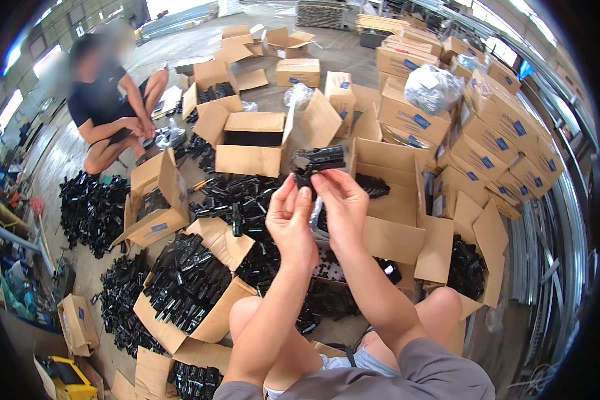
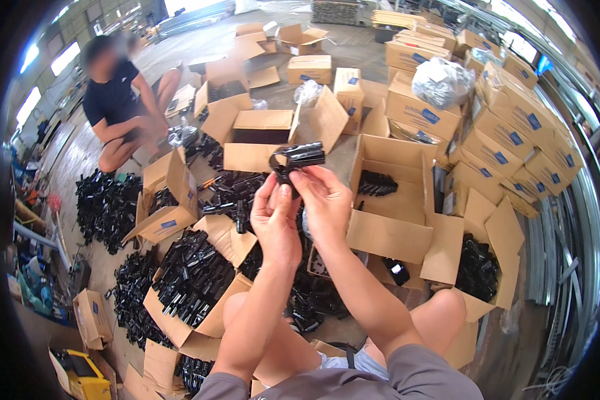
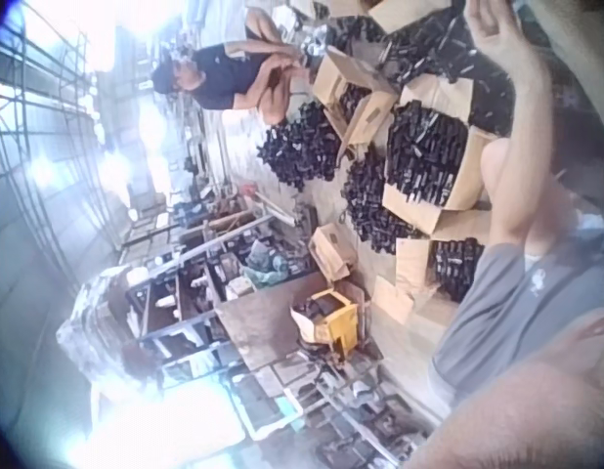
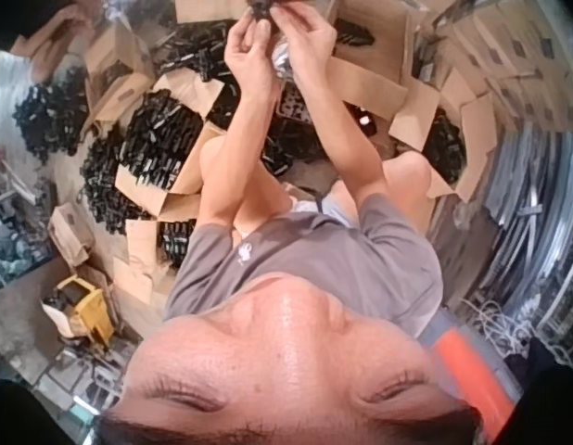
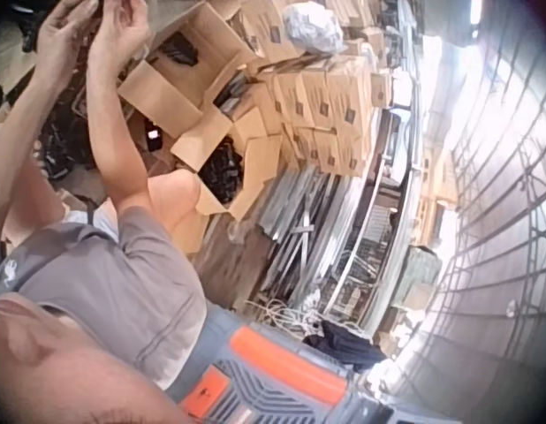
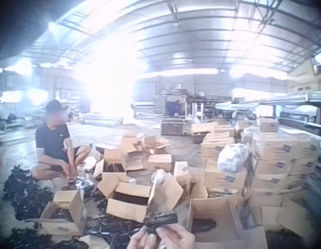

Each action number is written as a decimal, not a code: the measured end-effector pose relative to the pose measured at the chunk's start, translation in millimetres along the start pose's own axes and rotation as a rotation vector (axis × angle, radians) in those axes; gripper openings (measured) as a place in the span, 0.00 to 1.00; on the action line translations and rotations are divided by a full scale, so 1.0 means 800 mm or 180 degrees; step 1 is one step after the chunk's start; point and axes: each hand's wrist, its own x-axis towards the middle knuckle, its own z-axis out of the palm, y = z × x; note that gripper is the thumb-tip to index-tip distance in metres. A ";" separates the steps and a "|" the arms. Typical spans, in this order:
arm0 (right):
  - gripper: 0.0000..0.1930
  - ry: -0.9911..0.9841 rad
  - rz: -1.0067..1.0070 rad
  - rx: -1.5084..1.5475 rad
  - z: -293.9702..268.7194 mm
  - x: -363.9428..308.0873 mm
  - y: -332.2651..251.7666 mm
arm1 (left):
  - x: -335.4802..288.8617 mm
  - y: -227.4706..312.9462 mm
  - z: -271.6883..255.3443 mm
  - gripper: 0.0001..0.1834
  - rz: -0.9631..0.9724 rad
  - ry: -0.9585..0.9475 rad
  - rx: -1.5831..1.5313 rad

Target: The person picks up black plastic components and small metal pins from cardboard boxes on the floor, fits them together by hand, and places the assembled units into a separate box.

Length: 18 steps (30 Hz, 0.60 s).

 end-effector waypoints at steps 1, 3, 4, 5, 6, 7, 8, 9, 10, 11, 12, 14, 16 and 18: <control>0.09 0.0000 0.0034 0.0163 0.002 -0.001 -0.001 | 0.002 0.001 0.001 0.20 0.0104 -0.0057 0.0034; 0.09 0.0013 0.0286 0.0357 0.005 -0.004 -0.005 | 0.005 -0.003 -0.004 0.18 0.0174 -0.0143 0.0167; 0.08 0.0050 0.0342 0.0393 0.004 -0.002 -0.002 | 0.001 -0.003 -0.002 0.17 0.0205 -0.0182 0.0119; 0.06 0.0072 0.0404 0.0448 0.002 -0.001 0.003 | 0.000 -0.002 -0.002 0.19 0.0121 -0.0074 0.0046; 0.06 0.0061 0.0324 0.0461 0.000 0.000 0.004 | 0.000 -0.003 0.001 0.19 0.0163 -0.0088 0.0038; 0.05 0.0049 0.0247 0.0473 -0.003 0.001 0.008 | 0.000 -0.005 0.003 0.19 0.0205 -0.0101 0.0030; 0.07 0.0048 0.0103 0.0254 -0.015 0.006 0.016 | -0.003 -0.009 0.006 0.19 0.0127 -0.0102 0.0022; 0.09 0.0045 0.0048 0.0331 -0.013 0.004 0.008 | -0.004 -0.010 0.006 0.20 0.0093 -0.0148 0.0006; 0.10 0.0038 0.0067 0.0340 -0.015 0.001 0.004 | -0.005 -0.012 0.005 0.20 0.0089 -0.0149 0.0071; 0.10 0.0049 0.0066 0.0323 -0.023 -0.002 0.001 | -0.006 -0.017 0.006 0.20 0.0060 -0.0166 0.0114; 0.09 0.0079 0.0122 0.0400 -0.023 -0.003 -0.002 | -0.007 -0.016 0.007 0.19 0.0026 -0.0143 0.0126; 0.08 0.0087 0.0330 0.0395 -0.026 0.000 0.002 | -0.009 -0.015 0.006 0.20 0.0037 -0.0141 0.0250; 0.08 0.0073 0.0265 0.0308 -0.026 0.003 0.006 | -0.011 -0.015 0.009 0.20 0.0037 -0.0153 0.0340; 0.09 0.0024 0.0099 0.0290 -0.027 0.003 0.009 | -0.007 -0.016 -0.001 0.20 0.0112 -0.0289 0.0391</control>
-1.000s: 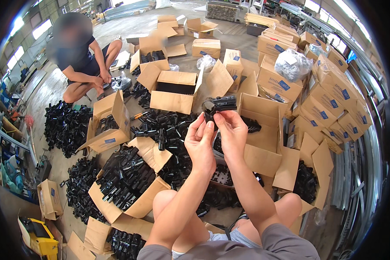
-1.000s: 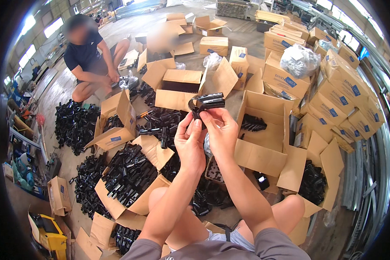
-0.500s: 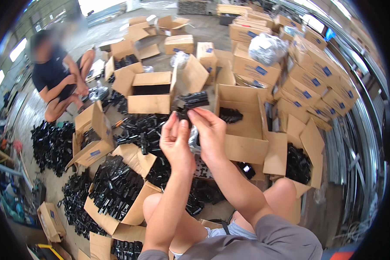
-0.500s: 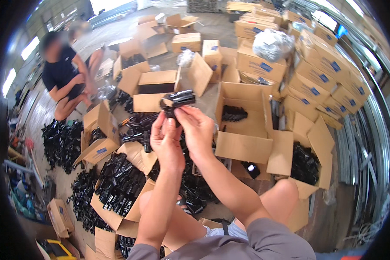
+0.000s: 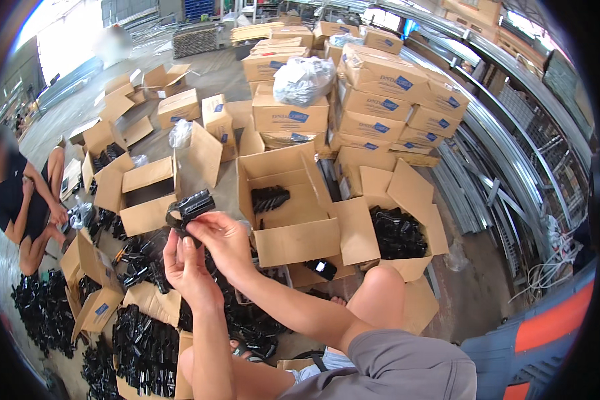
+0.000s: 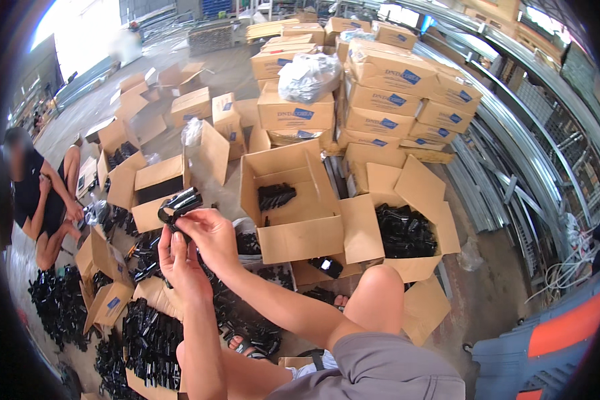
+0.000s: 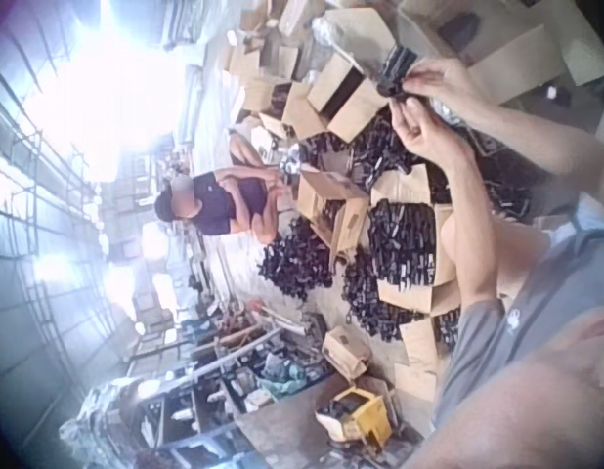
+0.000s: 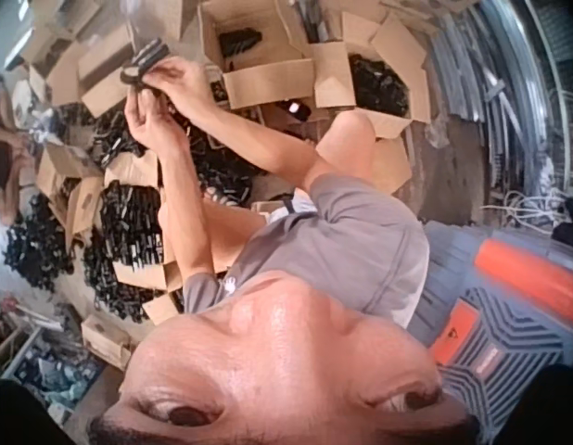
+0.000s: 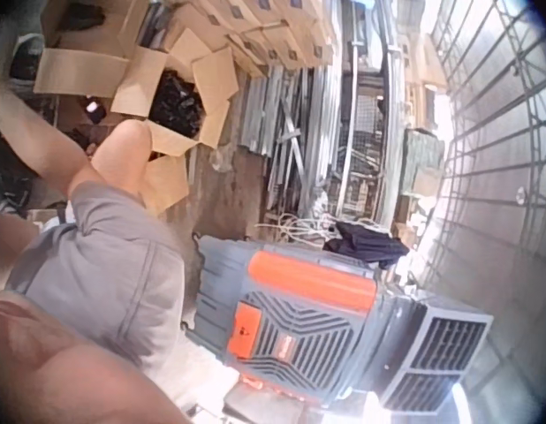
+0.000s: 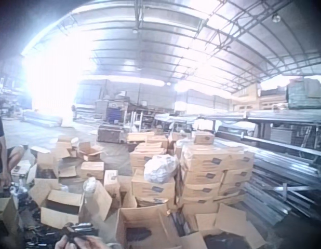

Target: The person picks up black plastic components and small metal pins from cardboard boxes on the floor, fits them together by hand, and places the assembled units into a separate box.

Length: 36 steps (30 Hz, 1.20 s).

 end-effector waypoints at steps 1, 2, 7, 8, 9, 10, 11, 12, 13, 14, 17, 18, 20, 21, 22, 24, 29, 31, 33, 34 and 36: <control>0.09 -0.0003 0.0001 0.0038 -0.001 -0.002 -0.005 | -0.003 -0.002 0.002 0.20 -0.0058 -0.0057 0.0028; 0.10 -0.0010 -0.0136 0.0163 -0.006 -0.002 -0.005 | -0.006 -0.004 0.007 0.20 -0.0111 -0.0059 0.0038; 0.07 0.0126 -0.0036 0.0054 -0.028 0.003 -0.006 | -0.018 -0.008 0.017 0.22 -0.0170 -0.0179 0.0112; 0.07 0.0147 -0.0127 -0.0163 -0.033 0.003 -0.004 | -0.019 -0.010 0.016 0.22 -0.0200 -0.0197 0.0167; 0.07 0.0200 -0.0163 -0.0339 -0.038 -0.004 -0.001 | -0.023 -0.011 0.012 0.22 -0.0254 -0.0203 0.0294; 0.10 0.0234 -0.0241 -0.0665 -0.045 -0.006 -0.002 | -0.027 -0.011 0.016 0.23 -0.0325 -0.0165 0.0397; 0.13 0.0129 -0.0234 -0.0317 -0.050 -0.012 -0.006 | -0.033 -0.015 0.015 0.22 -0.0391 -0.0282 0.0466; 0.13 0.0100 -0.0171 -0.0032 -0.061 -0.017 -0.005 | -0.038 -0.018 0.014 0.21 -0.0495 -0.0366 0.0615; 0.14 0.0082 -0.0117 0.0253 -0.075 -0.023 -0.003 | -0.045 -0.024 0.010 0.21 -0.0606 -0.0456 0.0763; 0.15 -0.0028 0.0388 0.0195 -0.098 -0.030 -0.008 | -0.049 -0.029 0.007 0.20 -0.0636 -0.0660 0.1075; 0.18 0.0634 0.1452 0.1282 -0.134 -0.067 -0.016 | -0.064 -0.030 -0.009 0.22 -0.0814 -0.1462 0.2231; 0.18 0.0811 0.1969 0.1383 -0.171 -0.077 -0.010 | -0.076 -0.030 -0.006 0.26 -0.0868 -0.1882 0.2588; 0.16 0.1666 0.1972 0.1638 -0.245 -0.094 0.002 | -0.101 -0.025 0.009 0.32 -0.0984 -0.2052 0.3079; 0.14 0.2017 0.1733 0.1989 -0.283 -0.098 0.003 | -0.108 -0.016 0.017 0.33 -0.0937 -0.2102 0.3392; 0.14 0.2538 0.1636 0.1887 -0.320 -0.095 -0.005 | -0.108 -0.009 0.016 0.33 -0.0956 -0.2131 0.3541; 0.19 0.2127 0.0518 0.1762 -0.425 -0.086 -0.012 | -0.101 -0.004 0.003 0.31 -0.0749 -0.2000 0.3307; 0.34 0.3096 0.0841 0.0128 -0.514 -0.087 -0.005 | -0.091 0.007 -0.033 0.28 -0.0739 -0.1708 0.3125; 0.21 0.2863 0.1027 0.0157 -0.481 -0.128 0.033 | -0.081 0.012 -0.046 0.22 -0.0602 -0.1720 0.3031; 0.15 0.3005 0.1315 -0.0119 -0.448 -0.175 0.067 | -0.075 0.015 -0.037 0.13 -0.0537 -0.1632 0.3084; 0.12 0.2965 0.1601 -0.0513 -0.431 -0.193 0.092 | -0.072 0.021 -0.040 0.11 -0.0469 -0.1529 0.3222; 0.14 0.2404 0.2058 -0.1107 -0.399 -0.219 0.138 | -0.069 0.029 -0.058 0.12 -0.0751 -0.1137 0.3043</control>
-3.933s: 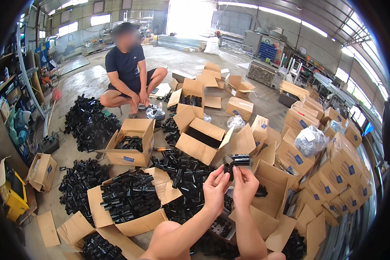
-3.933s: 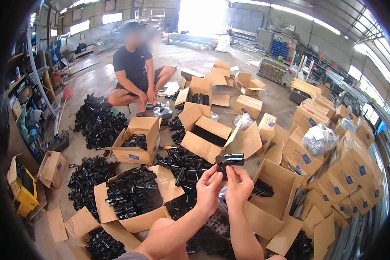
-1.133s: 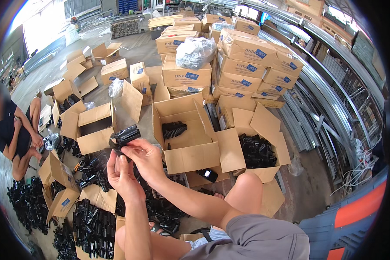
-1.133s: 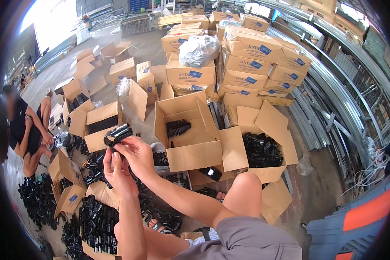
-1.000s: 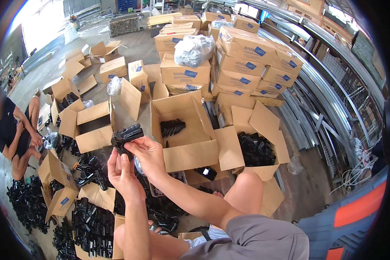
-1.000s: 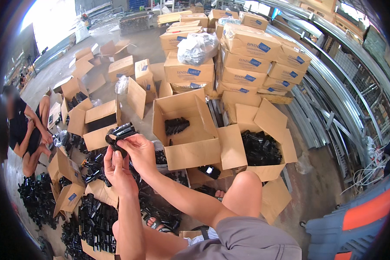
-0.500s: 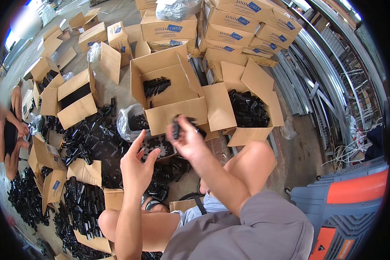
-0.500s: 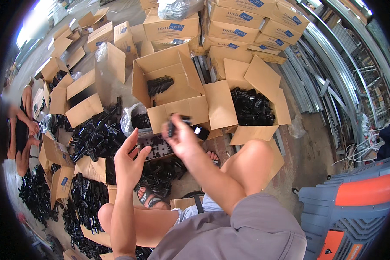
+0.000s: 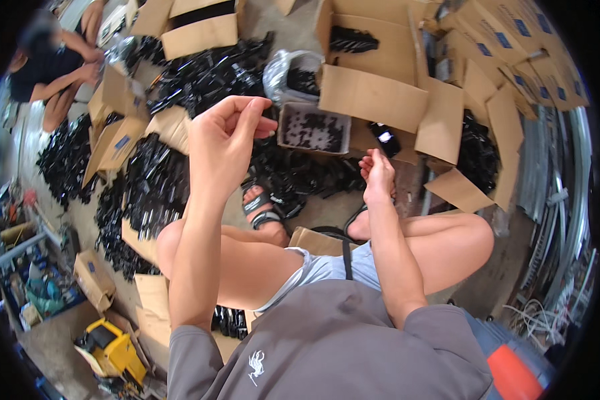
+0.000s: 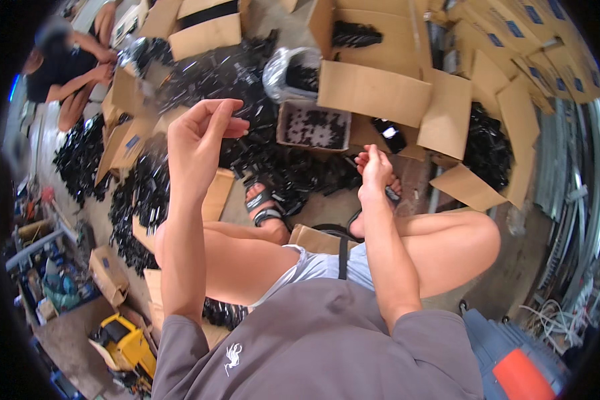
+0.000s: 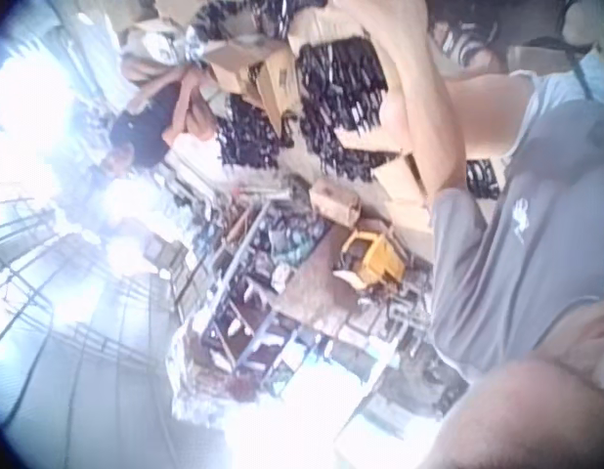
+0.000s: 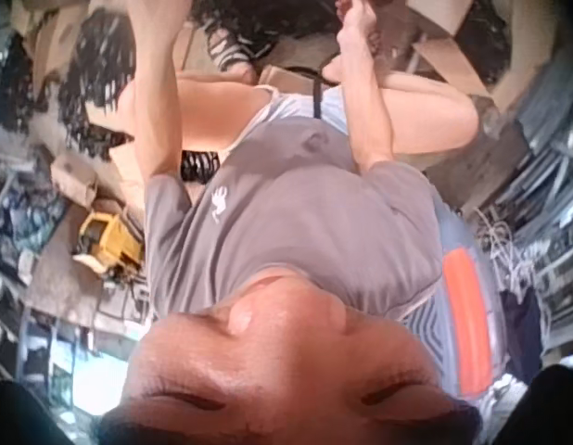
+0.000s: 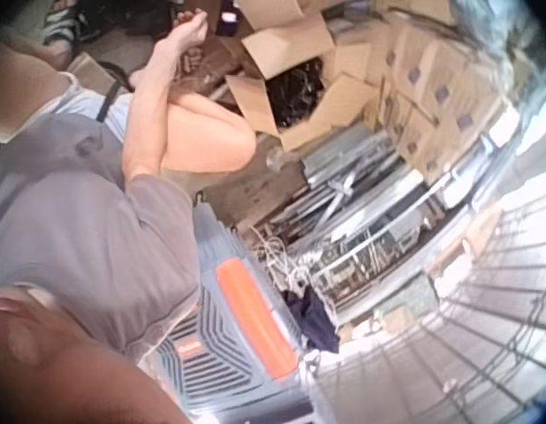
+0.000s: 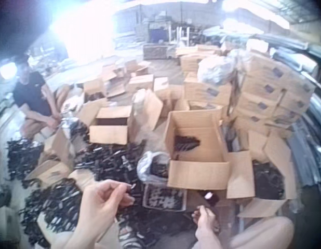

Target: The person picks up black plastic components and small metal pins from cardboard boxes on the floor, fits them together by hand, and places the assembled units into a separate box.

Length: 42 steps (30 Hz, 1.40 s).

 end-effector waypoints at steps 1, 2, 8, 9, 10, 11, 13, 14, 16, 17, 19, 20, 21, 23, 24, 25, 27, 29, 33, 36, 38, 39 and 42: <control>0.15 -0.0251 -0.0022 -0.0434 0.015 -0.009 0.023 | -0.003 -0.001 -0.011 0.13 -0.0234 0.0012 0.0142; 0.18 -0.0503 -0.0079 -0.0767 0.035 -0.023 0.040 | -0.009 -0.007 -0.022 0.16 -0.0264 0.0194 0.0116; 0.13 -0.0875 -0.1070 -0.4085 0.059 -0.055 0.102 | -0.032 -0.094 -0.049 0.14 -0.0348 0.0117 0.1599; 0.12 -0.0915 -0.1289 -0.4372 0.050 -0.052 0.114 | -0.041 -0.127 -0.050 0.11 0.0026 0.0061 0.2048; 0.12 -0.1078 -0.1591 -0.4628 0.042 -0.049 0.120 | -0.052 -0.154 -0.049 0.10 0.0004 -0.0271 0.2413; 0.12 -0.1240 -0.1887 -0.4880 0.035 -0.049 0.129 | -0.063 -0.180 -0.046 0.10 -0.0026 -0.0625 0.2766; 0.12 -0.1325 -0.2209 -0.5161 0.030 -0.045 0.155 | -0.092 -0.236 -0.031 0.13 -0.0413 -0.1610 0.3099; 0.12 -0.1374 -0.2402 -0.5287 0.031 -0.044 0.163 | -0.107 -0.262 -0.020 0.12 -0.0416 -0.2033 0.3408; 0.13 -0.1378 -0.2452 -0.5279 0.031 -0.051 0.163 | -0.130 -0.306 0.014 0.11 -0.0348 -0.2370 0.3545; 0.13 -0.1342 -0.2475 -0.5267 0.031 -0.052 0.160 | -0.138 -0.321 0.035 0.12 -0.0205 -0.2228 0.3467; 0.15 -0.1288 -0.2446 -0.5191 0.031 -0.058 0.151 | -0.155 -0.357 0.068 0.07 0.0073 -0.1942 0.3524; 0.16 -0.1242 -0.2435 -0.5150 0.032 -0.058 0.147 | -0.165 -0.374 0.076 0.07 0.0184 -0.1854 0.3824; 0.16 -0.1242 -0.2488 -0.5162 0.030 -0.056 0.144 | -0.176 -0.387 0.088 0.07 0.0312 -0.1769 0.4095; 0.16 -0.1285 -0.2608 -0.5209 0.032 -0.056 0.146 | -0.185 -0.416 0.099 0.08 0.0423 -0.1780 0.4547; 0.16 -0.1198 -0.2664 -0.5304 0.027 -0.052 0.146 | -0.178 -0.410 0.101 0.09 0.0529 -0.1840 0.4546; 0.15 -0.1120 -0.2734 -0.5229 0.018 -0.051 0.146 | -0.171 -0.404 0.100 0.09 0.0627 -0.1894 0.4546; 0.14 -0.0774 -0.2629 -0.4916 0.014 -0.060 0.136 | -0.159 -0.392 0.086 0.08 0.0604 -0.2058 0.4318; 0.16 -0.0208 -0.2011 -0.4070 0.014 -0.063 0.112 | -0.147 -0.355 0.073 0.09 0.0244 -0.1822 0.3459; 0.26 0.0896 -0.0980 -0.3314 0.006 -0.031 0.080 | -0.111 -0.311 0.077 0.13 -0.1399 -0.1185 0.1394; 0.22 0.0880 -0.0804 -0.3458 -0.008 0.000 0.073 | -0.112 -0.339 0.088 0.11 -0.1842 -0.0796 -0.1095; 0.15 0.0382 -0.0870 -0.3717 -0.022 0.019 0.078 | -0.106 -0.320 0.088 0.13 -0.2102 -0.0789 -0.1462; 0.13 0.0310 -0.1121 -0.3656 -0.028 0.026 0.082 | -0.102 -0.312 0.088 0.15 -0.2223 -0.0823 -0.1757; 0.10 0.0197 -0.1463 -0.3678 -0.039 0.035 0.101 | -0.094 -0.297 0.087 0.21 -0.2477 -0.0905 -0.2410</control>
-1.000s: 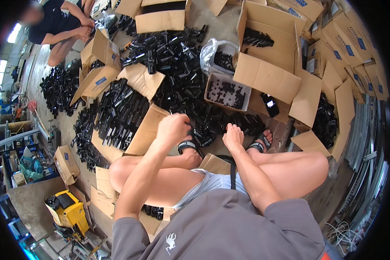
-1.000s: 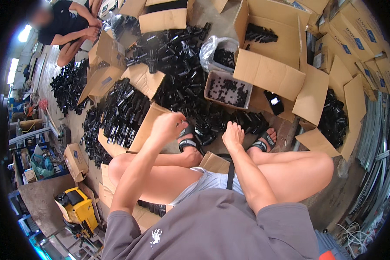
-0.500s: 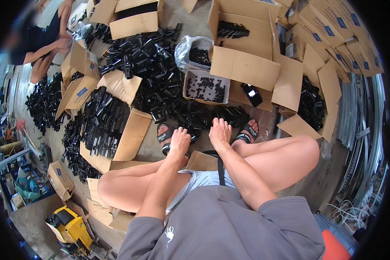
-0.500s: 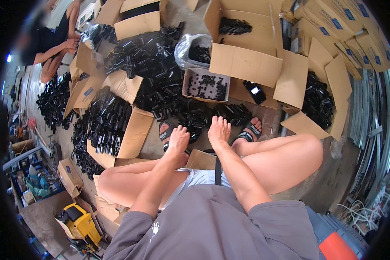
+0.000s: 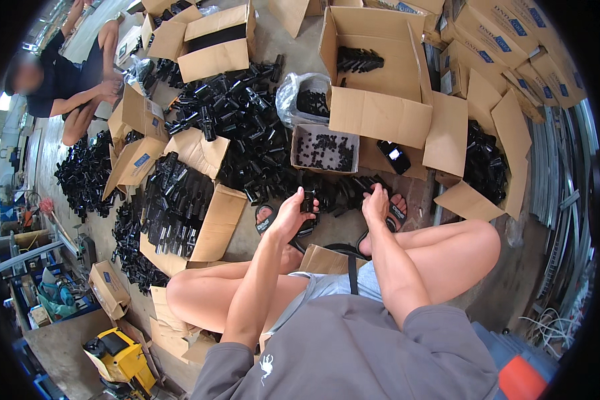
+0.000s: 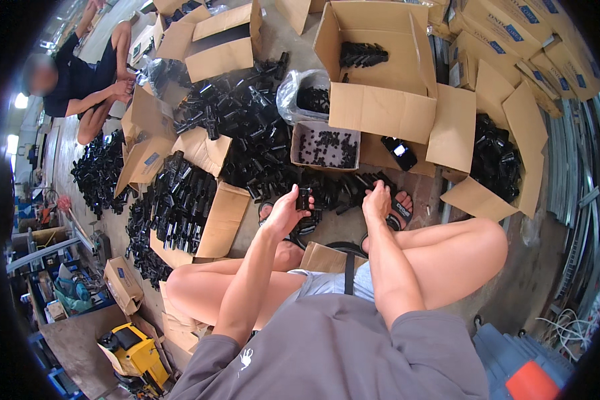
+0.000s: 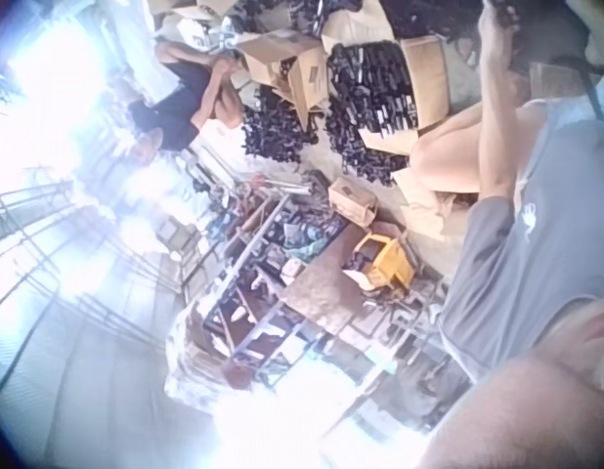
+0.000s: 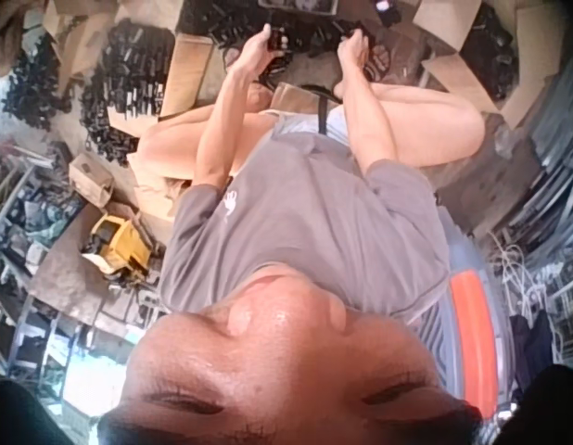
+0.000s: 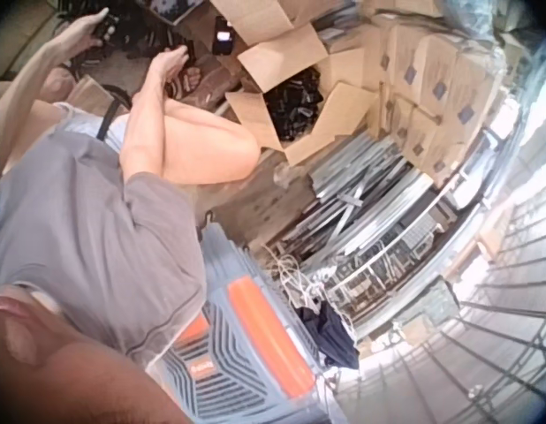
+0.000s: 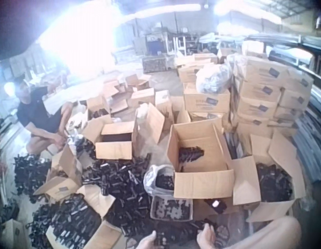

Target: The person picks up black plastic components and small metal pins from cardboard boxes on the floor, fits them together by hand, and places the assembled units into a separate box.

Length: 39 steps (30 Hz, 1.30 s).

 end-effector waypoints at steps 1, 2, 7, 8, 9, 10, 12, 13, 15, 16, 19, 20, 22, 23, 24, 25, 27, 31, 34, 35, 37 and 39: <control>0.09 -0.0006 0.0012 -0.0009 0.002 0.003 0.003 | 0.002 0.001 0.003 0.21 0.0095 -0.0014 -0.0024; 0.09 -0.0014 0.0041 -0.0018 0.003 0.004 0.007 | 0.003 0.003 0.010 0.21 0.0174 -0.0031 -0.0040; 0.07 0.0007 -0.0096 -0.0158 -0.002 -0.003 -0.018 | 0.001 0.006 0.015 0.22 0.0709 -0.0222 -0.0023; 0.07 -0.0007 0.0001 -0.0056 -0.016 -0.009 -0.032 | 0.001 0.008 0.018 0.25 0.0711 -0.0041 0.0122; 0.07 -0.0025 0.0096 0.0046 -0.023 -0.011 -0.040 | 0.001 0.013 0.018 0.25 0.0841 0.0038 0.0472; 0.08 0.0018 0.0003 0.0277 -0.025 -0.012 -0.044 | -0.001 0.018 0.018 0.25 0.0973 0.0122 0.0821; 0.10 0.0108 -0.0153 0.0708 -0.036 -0.016 -0.045 | -0.006 0.027 0.030 0.25 0.1255 0.0308 0.1211; 0.12 -0.0250 0.0030 0.1431 -0.037 -0.016 -0.050 | -0.008 0.035 0.034 0.25 0.1290 0.0322 0.1345; 0.16 -0.1000 0.0391 0.2821 -0.057 -0.024 -0.085 | -0.010 0.046 0.036 0.25 0.1349 0.0370 0.1559; 0.20 -0.1317 0.0146 0.3132 -0.069 -0.028 -0.098 | -0.009 0.051 0.037 0.26 0.1380 0.0267 0.1463; 0.20 -0.2018 -0.0063 0.3850 -0.117 -0.053 -0.155 | -0.029 0.086 0.046 0.25 0.1282 0.0309 0.1865; 0.20 -0.2106 -0.0173 0.3949 -0.128 -0.061 -0.168 | -0.037 0.097 0.051 0.24 0.1258 0.0179 0.1900; 0.21 -0.2281 -0.0275 0.4130 -0.139 -0.068 -0.183 | -0.054 0.119 0.065 0.24 0.1201 -0.0084 0.1978; 0.21 -0.2333 -0.0317 0.4233 -0.145 -0.071 -0.189 | -0.067 0.130 0.076 0.24 0.1151 -0.0121 0.1868; 0.22 -0.2400 -0.0370 0.4344 -0.149 -0.074 -0.196 | -0.083 0.139 0.087 0.24 0.1110 -0.0144 0.1764; 0.22 -0.2474 -0.0424 0.4450 -0.153 -0.077 -0.202 | -0.096 0.148 0.095 0.24 0.1072 -0.0163 0.1657; 0.25 -0.2529 -0.0505 0.4515 -0.161 -0.084 -0.215 | -0.115 0.162 0.099 0.24 0.1222 -0.0072 0.2000; 0.30 -0.2710 -0.0912 0.4446 -0.175 -0.090 -0.242 | -0.152 0.192 0.110 0.22 0.1343 0.0215 0.2673; 0.32 -0.3064 -0.1559 0.3807 -0.200 -0.101 -0.276 | -0.196 0.220 0.096 0.22 0.1907 0.0396 0.3830; 0.31 -0.2767 -0.1793 0.3372 -0.192 -0.101 -0.279 | -0.219 0.240 0.114 0.21 0.1757 0.0420 0.4106; 0.29 -0.2582 -0.2176 0.3408 -0.198 -0.107 -0.293 | -0.246 0.265 0.121 0.21 0.2244 0.0249 0.4969; 0.28 -0.2427 -0.2054 0.3764 -0.218 -0.113 -0.303 | -0.251 0.289 0.140 0.22 0.2222 -0.0050 0.5300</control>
